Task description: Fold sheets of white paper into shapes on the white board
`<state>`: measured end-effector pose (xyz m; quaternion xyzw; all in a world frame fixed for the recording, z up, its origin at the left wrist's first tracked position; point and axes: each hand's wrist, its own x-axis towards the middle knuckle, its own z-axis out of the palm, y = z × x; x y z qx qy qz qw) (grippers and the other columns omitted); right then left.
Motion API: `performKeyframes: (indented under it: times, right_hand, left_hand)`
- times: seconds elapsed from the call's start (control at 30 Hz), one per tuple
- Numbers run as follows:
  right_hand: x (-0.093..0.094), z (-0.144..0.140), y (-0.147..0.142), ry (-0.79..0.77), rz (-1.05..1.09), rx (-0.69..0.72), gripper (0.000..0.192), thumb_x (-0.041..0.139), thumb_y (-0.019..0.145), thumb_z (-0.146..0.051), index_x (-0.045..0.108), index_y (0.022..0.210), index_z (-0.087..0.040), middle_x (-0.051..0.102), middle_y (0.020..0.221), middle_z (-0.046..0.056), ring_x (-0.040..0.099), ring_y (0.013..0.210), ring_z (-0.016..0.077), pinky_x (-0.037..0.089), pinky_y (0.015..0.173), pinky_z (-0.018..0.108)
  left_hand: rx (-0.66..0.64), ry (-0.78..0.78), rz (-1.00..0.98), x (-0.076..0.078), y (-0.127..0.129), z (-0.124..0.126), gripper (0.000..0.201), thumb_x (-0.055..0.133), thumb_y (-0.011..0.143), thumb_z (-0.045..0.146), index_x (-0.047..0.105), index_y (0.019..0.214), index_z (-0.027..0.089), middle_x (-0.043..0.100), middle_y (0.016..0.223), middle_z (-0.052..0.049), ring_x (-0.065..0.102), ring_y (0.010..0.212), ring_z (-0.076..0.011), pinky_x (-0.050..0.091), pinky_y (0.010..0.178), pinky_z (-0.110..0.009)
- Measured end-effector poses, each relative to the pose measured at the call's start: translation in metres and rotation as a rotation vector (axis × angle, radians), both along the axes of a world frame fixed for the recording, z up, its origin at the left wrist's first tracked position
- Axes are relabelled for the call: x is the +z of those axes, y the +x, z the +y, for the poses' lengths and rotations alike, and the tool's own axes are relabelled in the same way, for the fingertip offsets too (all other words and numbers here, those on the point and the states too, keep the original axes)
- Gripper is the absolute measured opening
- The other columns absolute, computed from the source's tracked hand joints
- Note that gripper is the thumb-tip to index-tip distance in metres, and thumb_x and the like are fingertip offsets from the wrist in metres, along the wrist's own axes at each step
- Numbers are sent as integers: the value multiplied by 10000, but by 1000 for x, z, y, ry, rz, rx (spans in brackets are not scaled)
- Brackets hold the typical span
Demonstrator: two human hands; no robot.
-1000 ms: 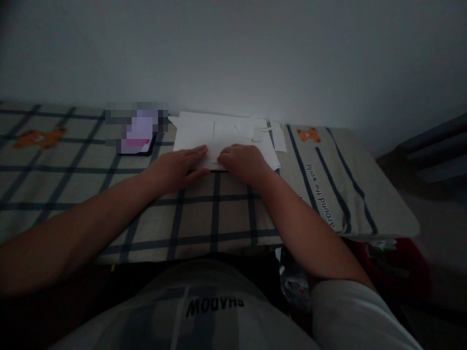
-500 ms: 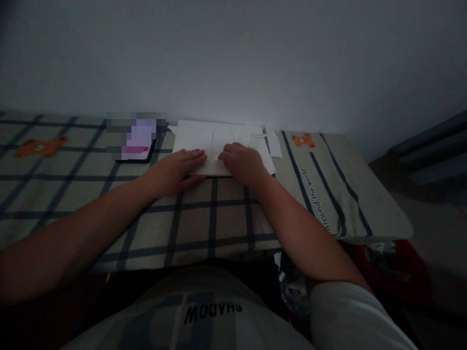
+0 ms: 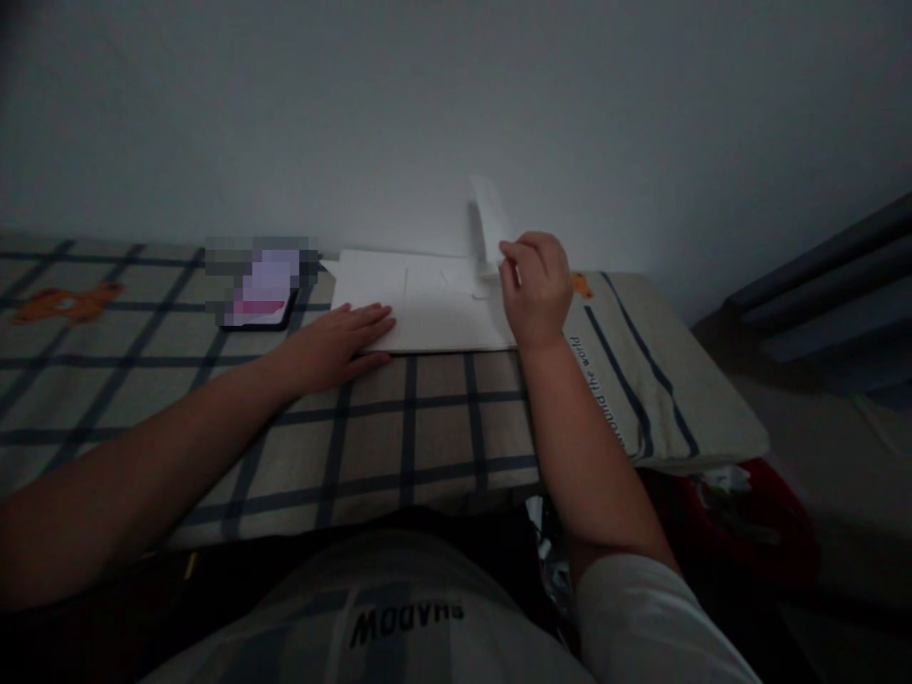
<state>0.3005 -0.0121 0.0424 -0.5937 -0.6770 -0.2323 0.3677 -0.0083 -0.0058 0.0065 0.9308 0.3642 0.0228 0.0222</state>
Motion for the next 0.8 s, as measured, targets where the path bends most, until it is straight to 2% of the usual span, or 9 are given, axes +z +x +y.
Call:
performKeyframes:
  times: [0.07,0.17,0.27,0.33,0.47,0.6,0.8]
  right_hand:
    - [-3,7,11,-53,49,-57,341,418,966,-138,732,1096,-104,667,1164,203,602,1137,270,521,938,391]
    - [-11,19,24,-243,96,-184,291,496,899,-93,738,1059,-120,667,1176,171,631,1055,262,511,920,394]
    - [-17,26,34,-389,106,-284,257,546,877,-89,760,1017,-117,681,1166,169,638,1031,259,498,906,370]
    - [-18,28,38,-431,104,-327,260,550,882,-93,770,1018,-123,693,1157,168,644,1048,263,491,923,366]
    - [-15,26,39,-466,94,-366,298,533,889,-92,777,1052,-144,693,1191,160,655,1059,273,488,923,367]
    - [-13,21,33,-581,75,-382,324,519,890,-96,779,1072,-163,679,1224,163,652,1087,290,502,881,371]
    - [-20,19,31,-726,-13,-411,355,537,893,-93,773,1146,-171,656,1301,187,587,1257,329,490,981,420]
  left_hand:
    - [-1,4,7,0,0,0,633,407,1067,455,412,1578,82,352,1672,-191,323,1564,-305,250,1273,-520]
    - [4,4,26,1,1,0,639,396,1072,464,394,1590,90,338,1681,-179,311,1570,-297,246,1275,-512]
    - [8,-6,45,2,1,0,641,404,1071,462,391,1592,89,328,1687,-176,303,1574,-300,246,1275,-513]
    - [8,-10,47,3,1,0,643,413,1069,462,387,1595,94,320,1690,-172,301,1575,-300,246,1276,-512]
    - [4,-6,44,2,0,1,642,414,1072,462,383,1598,95,318,1690,-171,310,1570,-302,251,1274,-513]
    - [0,1,39,1,0,1,646,414,1072,470,390,1593,89,321,1688,-173,306,1572,-305,255,1273,-519]
    - [-8,2,21,-3,-1,3,646,429,1065,462,396,1591,88,326,1684,-182,311,1569,-317,252,1272,-530]
